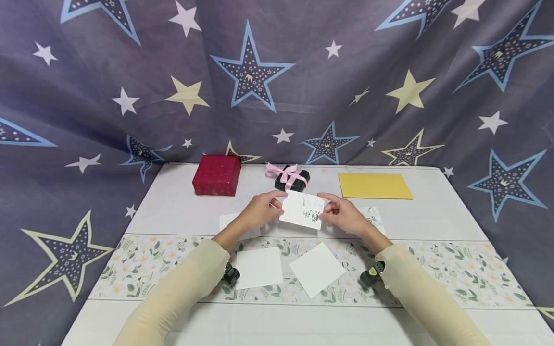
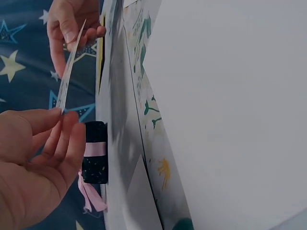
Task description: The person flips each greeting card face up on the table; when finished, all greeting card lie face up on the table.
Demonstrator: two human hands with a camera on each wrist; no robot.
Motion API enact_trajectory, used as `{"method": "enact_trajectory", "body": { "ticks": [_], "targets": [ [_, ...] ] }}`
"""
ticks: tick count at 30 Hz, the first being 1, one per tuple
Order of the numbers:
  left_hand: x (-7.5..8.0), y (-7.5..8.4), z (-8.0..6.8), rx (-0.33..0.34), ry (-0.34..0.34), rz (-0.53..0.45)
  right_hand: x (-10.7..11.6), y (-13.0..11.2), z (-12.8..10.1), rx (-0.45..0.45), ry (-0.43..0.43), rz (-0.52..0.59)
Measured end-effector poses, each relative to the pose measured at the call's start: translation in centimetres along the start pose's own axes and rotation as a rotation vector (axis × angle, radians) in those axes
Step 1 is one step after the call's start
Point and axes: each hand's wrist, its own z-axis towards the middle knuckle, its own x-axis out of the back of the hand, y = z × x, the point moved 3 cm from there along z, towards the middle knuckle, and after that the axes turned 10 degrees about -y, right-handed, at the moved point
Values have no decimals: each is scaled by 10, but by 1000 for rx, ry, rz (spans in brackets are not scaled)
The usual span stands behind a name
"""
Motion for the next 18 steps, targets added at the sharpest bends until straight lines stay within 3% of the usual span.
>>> {"method": "enact_trajectory", "body": {
  "ticks": [10, 18],
  "targets": [
    [-1, 0, 4, 49, -19, -220, 0, -2, -3, -58, 36, 49],
    [-10, 7, 10, 86, -163, -382, -3, -12, 1, -34, -5, 89]
  ]
}}
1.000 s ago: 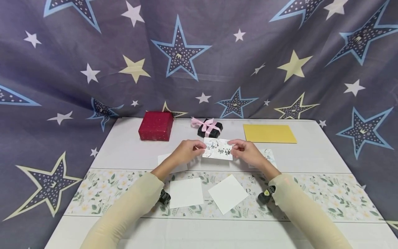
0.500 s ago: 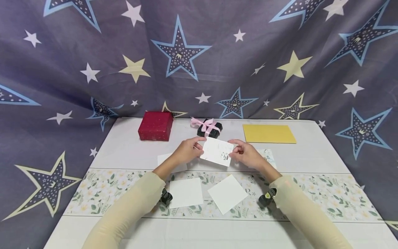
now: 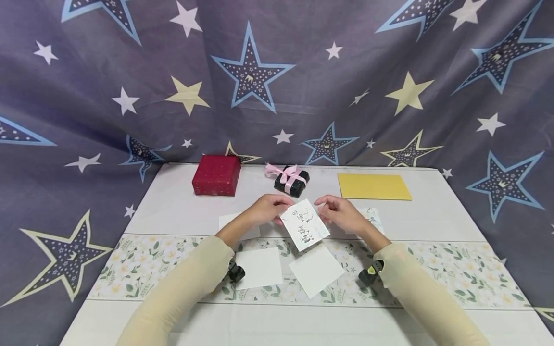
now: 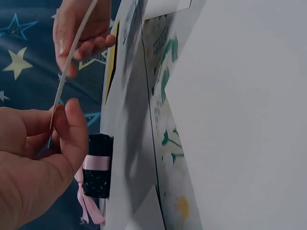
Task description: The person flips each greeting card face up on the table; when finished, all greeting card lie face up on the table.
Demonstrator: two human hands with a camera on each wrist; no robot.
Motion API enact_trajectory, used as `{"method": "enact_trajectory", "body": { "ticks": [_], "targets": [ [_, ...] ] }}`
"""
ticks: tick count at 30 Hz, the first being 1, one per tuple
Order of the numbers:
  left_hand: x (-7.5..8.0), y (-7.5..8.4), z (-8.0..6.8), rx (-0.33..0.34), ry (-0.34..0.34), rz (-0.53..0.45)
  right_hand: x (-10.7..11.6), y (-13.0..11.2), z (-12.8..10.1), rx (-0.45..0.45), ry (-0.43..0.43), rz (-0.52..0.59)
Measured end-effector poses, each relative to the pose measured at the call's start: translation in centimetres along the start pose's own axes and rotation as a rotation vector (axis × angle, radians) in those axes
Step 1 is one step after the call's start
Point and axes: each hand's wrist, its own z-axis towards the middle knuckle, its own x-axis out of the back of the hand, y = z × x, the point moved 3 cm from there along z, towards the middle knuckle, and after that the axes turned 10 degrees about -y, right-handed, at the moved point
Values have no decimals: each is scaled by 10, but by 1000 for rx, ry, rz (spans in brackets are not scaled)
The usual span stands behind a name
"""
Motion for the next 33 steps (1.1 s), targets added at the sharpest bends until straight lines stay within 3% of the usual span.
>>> {"method": "enact_trajectory", "body": {
  "ticks": [7, 12, 22, 33],
  "targets": [
    [-11, 4, 4, 3, -98, -9, -3, -6, 5, 12, -74, -25],
    [-14, 1, 8, 16, -103, -5, -6, -12, 4, -21, -96, -39],
    [-10, -6, 7, 61, -31, 13, 2, -9, -3, -108, 74, 29],
    [-12, -7, 1, 36, -122, 33, 15, -1, -19, -175, 189, 137]
  ]
}}
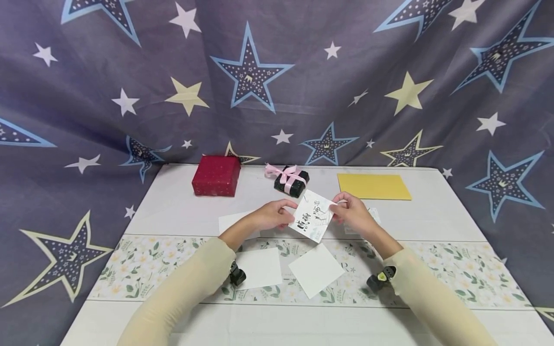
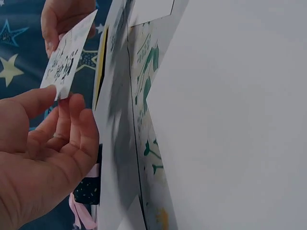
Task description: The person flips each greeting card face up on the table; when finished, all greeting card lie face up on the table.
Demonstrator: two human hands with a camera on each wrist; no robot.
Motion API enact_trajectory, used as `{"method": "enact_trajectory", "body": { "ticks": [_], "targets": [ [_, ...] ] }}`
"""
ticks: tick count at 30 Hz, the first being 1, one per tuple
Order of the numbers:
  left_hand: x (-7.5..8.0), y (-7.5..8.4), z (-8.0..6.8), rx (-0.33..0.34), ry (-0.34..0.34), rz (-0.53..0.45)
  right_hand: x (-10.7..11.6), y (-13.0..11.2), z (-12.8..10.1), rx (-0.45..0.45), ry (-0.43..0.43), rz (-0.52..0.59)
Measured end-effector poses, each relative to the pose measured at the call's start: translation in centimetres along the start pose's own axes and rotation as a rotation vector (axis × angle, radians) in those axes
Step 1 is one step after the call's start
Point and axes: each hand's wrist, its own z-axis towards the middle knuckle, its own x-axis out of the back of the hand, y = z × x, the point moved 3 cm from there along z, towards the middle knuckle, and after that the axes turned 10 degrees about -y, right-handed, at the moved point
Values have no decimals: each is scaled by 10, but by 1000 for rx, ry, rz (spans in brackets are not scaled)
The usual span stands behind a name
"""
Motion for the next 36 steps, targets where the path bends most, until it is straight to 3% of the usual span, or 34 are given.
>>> {"method": "enact_trajectory", "body": {
  "ticks": [8, 15, 21, 28, 36],
  "targets": [
    [-6, 5, 5, -82, 10, -70, 8, -5, -22, 59, -23, -81],
    [-16, 14, 15, -147, -32, -31, 21, 7, -42, 186, -128, -243],
    [-32, 20, 24, -150, -84, 79, 31, 19, -62, 219, -211, -346],
    [-56, 33, 35, -153, -151, 222, 43, 26, -83, 186, -204, -473],
    [-86, 49, 48, -107, -203, 378, 61, 34, -106, 204, -282, -473]
  ]
}}
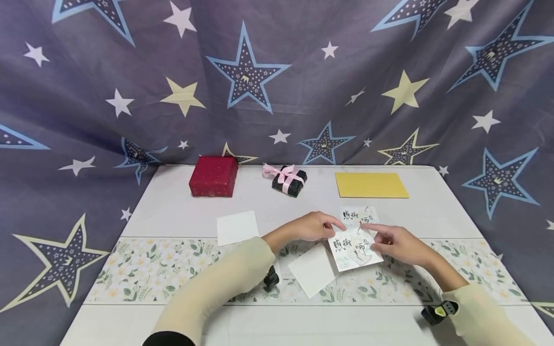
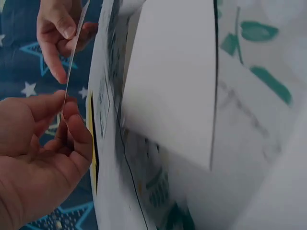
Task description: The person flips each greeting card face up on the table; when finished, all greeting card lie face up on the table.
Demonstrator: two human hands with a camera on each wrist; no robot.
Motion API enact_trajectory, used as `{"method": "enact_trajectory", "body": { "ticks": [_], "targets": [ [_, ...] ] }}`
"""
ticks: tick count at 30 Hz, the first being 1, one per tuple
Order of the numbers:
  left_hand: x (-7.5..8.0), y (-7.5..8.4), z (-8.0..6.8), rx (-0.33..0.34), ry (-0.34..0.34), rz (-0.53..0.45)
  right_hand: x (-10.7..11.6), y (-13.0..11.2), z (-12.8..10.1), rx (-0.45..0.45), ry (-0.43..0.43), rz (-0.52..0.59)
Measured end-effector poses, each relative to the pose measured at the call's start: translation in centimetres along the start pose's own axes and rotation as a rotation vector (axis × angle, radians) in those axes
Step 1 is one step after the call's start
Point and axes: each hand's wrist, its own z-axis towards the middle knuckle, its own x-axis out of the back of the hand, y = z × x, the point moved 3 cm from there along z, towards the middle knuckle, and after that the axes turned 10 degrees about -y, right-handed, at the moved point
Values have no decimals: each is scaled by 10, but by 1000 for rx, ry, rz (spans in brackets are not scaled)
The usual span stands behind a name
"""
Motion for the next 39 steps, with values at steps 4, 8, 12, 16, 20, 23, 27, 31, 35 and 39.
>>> {"method": "enact_trajectory", "body": {
  "ticks": [4, 8, 12, 16, 20, 23, 27, 31, 35, 39],
  "targets": [
    [-12, 10, 9, -23, -22, 132, 0, 10, -11, -26, -24, 9],
    [-24, 16, 20, -48, -31, 279, -1, 17, -20, -42, -30, 1],
    [-33, 21, 29, -59, -42, 375, -3, 24, -28, -74, -35, -16],
    [-37, 26, 36, -53, -52, 437, -3, 27, -34, -77, -25, -44],
    [-39, 30, 39, -28, -52, 465, -2, 29, -36, -83, -14, -56],
    [-40, 28, 42, -7, -45, 476, -3, 30, -36, -103, -5, -80],
    [-42, 24, 46, 4, -26, 517, -5, 32, -33, -139, 24, -135],
    [-43, 21, 49, 8, -11, 558, -6, 33, -30, -180, 48, -175],
    [-44, 21, 52, 18, 2, 589, -6, 35, -29, -213, 45, -180],
    [-46, 23, 54, 53, 13, 655, -6, 37, -30, -235, 45, -175]
  ]
}}
